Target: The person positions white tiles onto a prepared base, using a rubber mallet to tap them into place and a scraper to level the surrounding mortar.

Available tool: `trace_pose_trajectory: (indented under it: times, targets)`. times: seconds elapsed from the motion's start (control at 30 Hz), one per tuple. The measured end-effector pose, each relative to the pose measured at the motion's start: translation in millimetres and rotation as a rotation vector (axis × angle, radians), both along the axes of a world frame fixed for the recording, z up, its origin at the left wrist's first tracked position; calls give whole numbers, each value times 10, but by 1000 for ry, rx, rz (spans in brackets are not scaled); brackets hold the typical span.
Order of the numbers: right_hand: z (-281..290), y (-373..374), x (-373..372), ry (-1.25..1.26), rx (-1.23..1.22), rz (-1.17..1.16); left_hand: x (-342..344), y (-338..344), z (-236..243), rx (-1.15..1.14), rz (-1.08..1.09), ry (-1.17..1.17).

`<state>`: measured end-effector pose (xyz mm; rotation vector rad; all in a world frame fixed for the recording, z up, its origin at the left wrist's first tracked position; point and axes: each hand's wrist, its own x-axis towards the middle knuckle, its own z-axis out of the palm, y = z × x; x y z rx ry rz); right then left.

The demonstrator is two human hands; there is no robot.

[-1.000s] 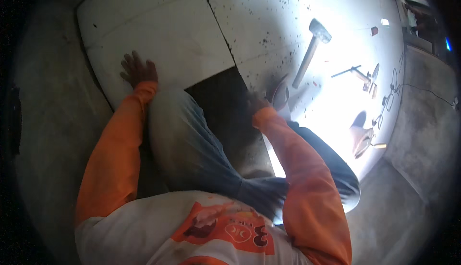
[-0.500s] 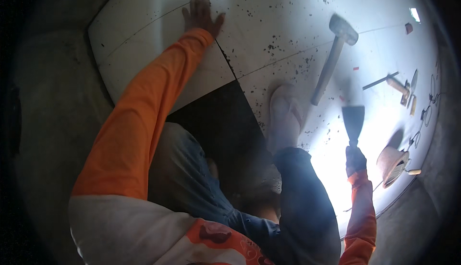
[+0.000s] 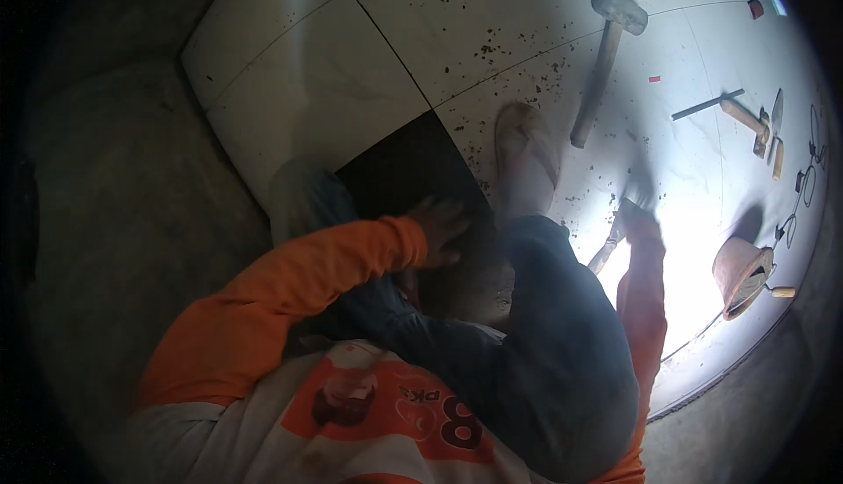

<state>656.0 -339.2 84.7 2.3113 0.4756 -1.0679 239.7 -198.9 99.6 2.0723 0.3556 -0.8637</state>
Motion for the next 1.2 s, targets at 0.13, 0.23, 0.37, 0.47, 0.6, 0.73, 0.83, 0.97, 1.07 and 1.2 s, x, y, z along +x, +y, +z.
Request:
trace_pose_trajectory:
  times: [0.13, 0.23, 0.37, 0.47, 0.6, 0.73, 0.83, 0.97, 1.07, 1.2]
  targets:
    - [-166, 1382, 175, 19, 537, -19, -370, 314, 843, -16, -164, 285]
    - [-533, 1980, 86, 29, 968, 34, -777, 469, 1166, 67, -166, 392]
    - [-426, 2611, -236, -56, 816, 90, -1284, 581, 1555, 340, 280, -135]
    - [-478, 2631, -150, -129, 899, 85, -1821, 819, 1435, 494, 550, -286]
    - [14, 2871, -741, -19, 955, 348, -2944, 1437, -66, 819, 1383, -74]
    - [1280, 3636, -2107, 684, 783, 3, -2585, 2425, -1022, 835, 1611, 406]
    - [1623, 3921, -2774, 714, 944, 608, -2106, 2675, -1269, 1075, 1808, 870]
    - [900, 3790, -2949, 507, 1178, 1343, -1742, 2655, -1447, 1292, 1783, 725]
    - [121, 3649, -3289, 443, 510, 977, -1662, 2660, -1242, 1165, 1792, 742]
    - [410, 3364, -4054, 713, 961, 605, -1961, 2607, -1288, 1262, 1710, 690]
